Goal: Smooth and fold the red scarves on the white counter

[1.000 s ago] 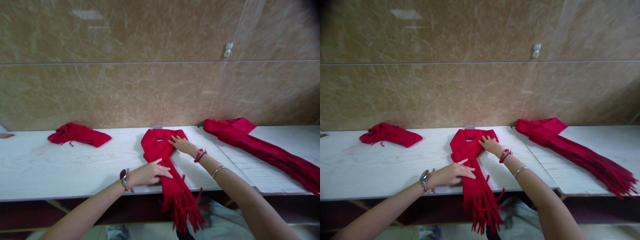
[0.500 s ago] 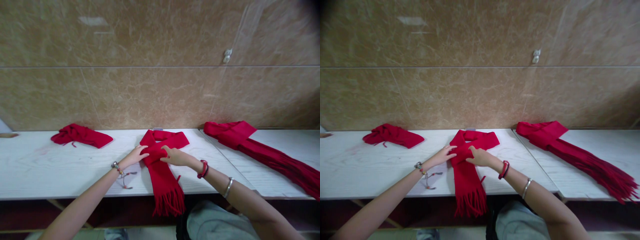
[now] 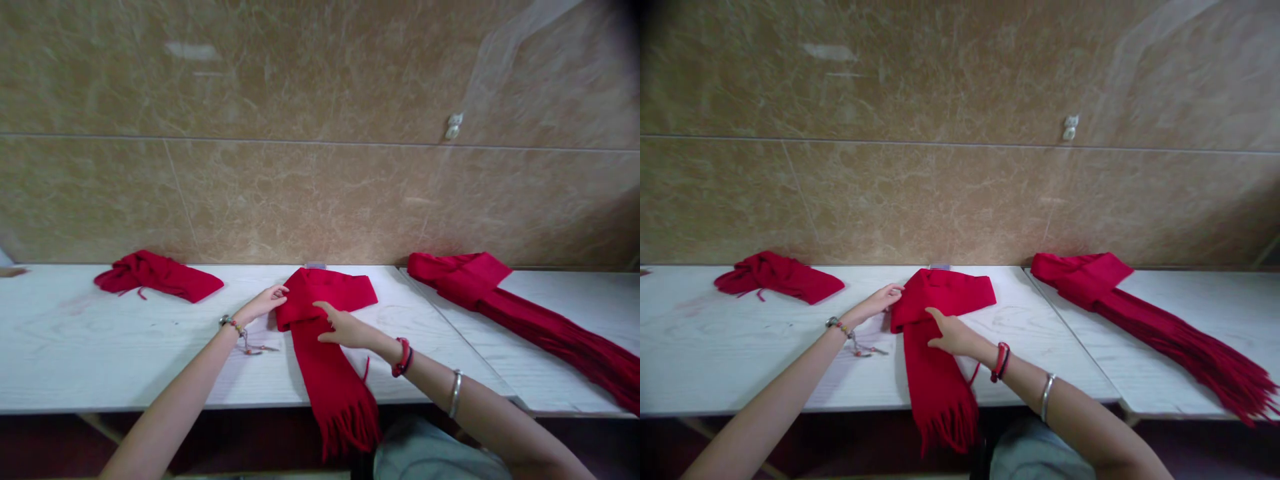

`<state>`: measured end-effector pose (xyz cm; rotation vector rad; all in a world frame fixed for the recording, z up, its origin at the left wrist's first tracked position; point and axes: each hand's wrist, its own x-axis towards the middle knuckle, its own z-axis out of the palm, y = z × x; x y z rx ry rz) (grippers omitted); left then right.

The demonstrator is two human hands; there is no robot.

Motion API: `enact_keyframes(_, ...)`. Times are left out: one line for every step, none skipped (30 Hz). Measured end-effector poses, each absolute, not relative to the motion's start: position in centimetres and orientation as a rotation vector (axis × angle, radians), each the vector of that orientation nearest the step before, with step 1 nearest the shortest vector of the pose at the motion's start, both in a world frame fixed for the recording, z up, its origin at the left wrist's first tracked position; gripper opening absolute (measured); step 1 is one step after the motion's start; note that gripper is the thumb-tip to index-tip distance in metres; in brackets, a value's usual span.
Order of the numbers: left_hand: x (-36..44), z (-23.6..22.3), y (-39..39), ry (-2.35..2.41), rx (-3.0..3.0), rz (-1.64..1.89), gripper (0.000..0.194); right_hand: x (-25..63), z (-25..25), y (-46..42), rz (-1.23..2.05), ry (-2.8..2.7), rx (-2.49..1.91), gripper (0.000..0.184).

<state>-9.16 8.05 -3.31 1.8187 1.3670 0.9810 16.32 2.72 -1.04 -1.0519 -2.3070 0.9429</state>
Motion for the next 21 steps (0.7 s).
enact_keyframes(-9.4, -3.2, 8.0, 1.418, 1.795, 0.995, 0.034, 16.2, -1.2, 2.5, 0.805, -2.395, -1.097, 0.071)
enact_keyframes(-9.7, -3.0, 8.1, 1.473, 1.776, 1.019, 0.036, 16.1, -1.2, 2.4, 0.7, -2.477, -1.134, 0.072)
enact_keyframes(-9.9, -2.7, 8.2, 1.522, 1.766, 1.054, 0.037, 16.2, -0.9, 2.6, 0.624, -2.543, -1.163, 0.069)
enact_keyframes(-10.0, -2.3, 8.5, 1.555, 1.773, 1.093, 0.038, 16.5, -0.4, 3.0, 0.555, -2.57, -1.192, 0.063)
enact_keyframes(-9.9, -1.9, 8.9, 1.556, 1.794, 1.126, 0.039, 17.0, 0.2, 3.6, 0.48, -2.559, -1.234, 0.056)
enact_keyframes(-9.6, -1.4, 9.4, 1.535, 1.816, 1.152, 0.04, 17.7, 0.9, 4.4, 0.397, -2.513, -1.293, 0.048)
enact_keyframes(-9.2, -1.0, 10.1, 1.506, 1.831, 1.173, 0.04, 18.6, 1.4, 5.4, 0.295, -2.417, -1.378, 0.044)
enact_keyframes(-8.6, -0.7, 10.9, 1.477, 1.835, 1.187, 0.042, 19.5, 1.7, 6.6, 0.222, -2.327, -1.451, 0.044)
enact_keyframes(-8.0, -0.5, 11.8, 1.451, 1.826, 1.189, 0.043, 20.5, 1.7, 7.8, 0.18, -2.245, -1.518, 0.047)
enact_keyframes(-7.5, -0.4, 12.6, 1.43, 1.803, 1.176, 0.045, 21.4, 1.5, 9.0, 0.168, -2.144, -1.591, 0.052)
enact_keyframes(-7.0, -0.5, 13.3, 1.415, 1.771, 1.15, 0.045, 22.3, 1.0, 10.2, 0.238, -1.989, -1.662, 0.058)
enact_keyframes(-6.6, -0.7, 13.9, 1.4, 1.739, 1.113, 0.045, 23.1, 0.3, 11.3, 0.373, -1.846, -1.69, 0.064)
enact_keyframes(-6.5, -1.0, 14.3, 1.379, 1.708, 1.076, 0.043, 23.8, -0.4, 12.2, 0.53, -1.722, -1.679, 0.07)
enact_keyframes(-6.5, -1.4, 14.4, 1.354, 1.68, 1.046, 0.04, 24.4, -1.1, 13.1, 0.617, -1.665, -1.663, 0.073)
enact_keyframes(-6.7, -1.8, 14.5, 1.33, 1.654, 1.032, 0.038, 24.9, -1.8, 13.9, 0.686, -1.627, -1.634, 0.072)
enact_keyframes(-7.0, -2.2, 14.3, 1.311, 1.63, 1.036, 0.036, 25.3, -2.4, 14.6, 0.732, -1.608, -1.598, 0.069)
enact_keyframes(-7.4, -2.5, 14.1, 1.301, 1.606, 1.054, 0.036, 25.6, -2.8, 15.3, 0.759, -1.598, -1.56, 0.063)
enact_keyframes(-7.9, -2.8, 13.9, 1.297, 1.583, 1.077, 0.037, 25.8, -3.1, 16.0, 0.791, -1.578, -1.512, 0.058)
enact_keyframes(-8.4, -3.0, 13.7, 1.301, 1.562, 1.098, 0.037, 25.9, -3.4, 16.6, 0.824, -1.558, -1.46, 0.052)
enact_keyframes(-8.7, -3.2, 13.5, 1.312, 1.545, 1.112, 0.036, 25.9, -3.6, 17.2, 0.857, -1.544, -1.399, 0.048)
enact_keyframes(-9.0, -3.3, 13.4, 1.333, 1.532, 1.119, 0.035, 25.8, -3.9, 17.8, 0.884, -1.532, -1.349, 0.044)
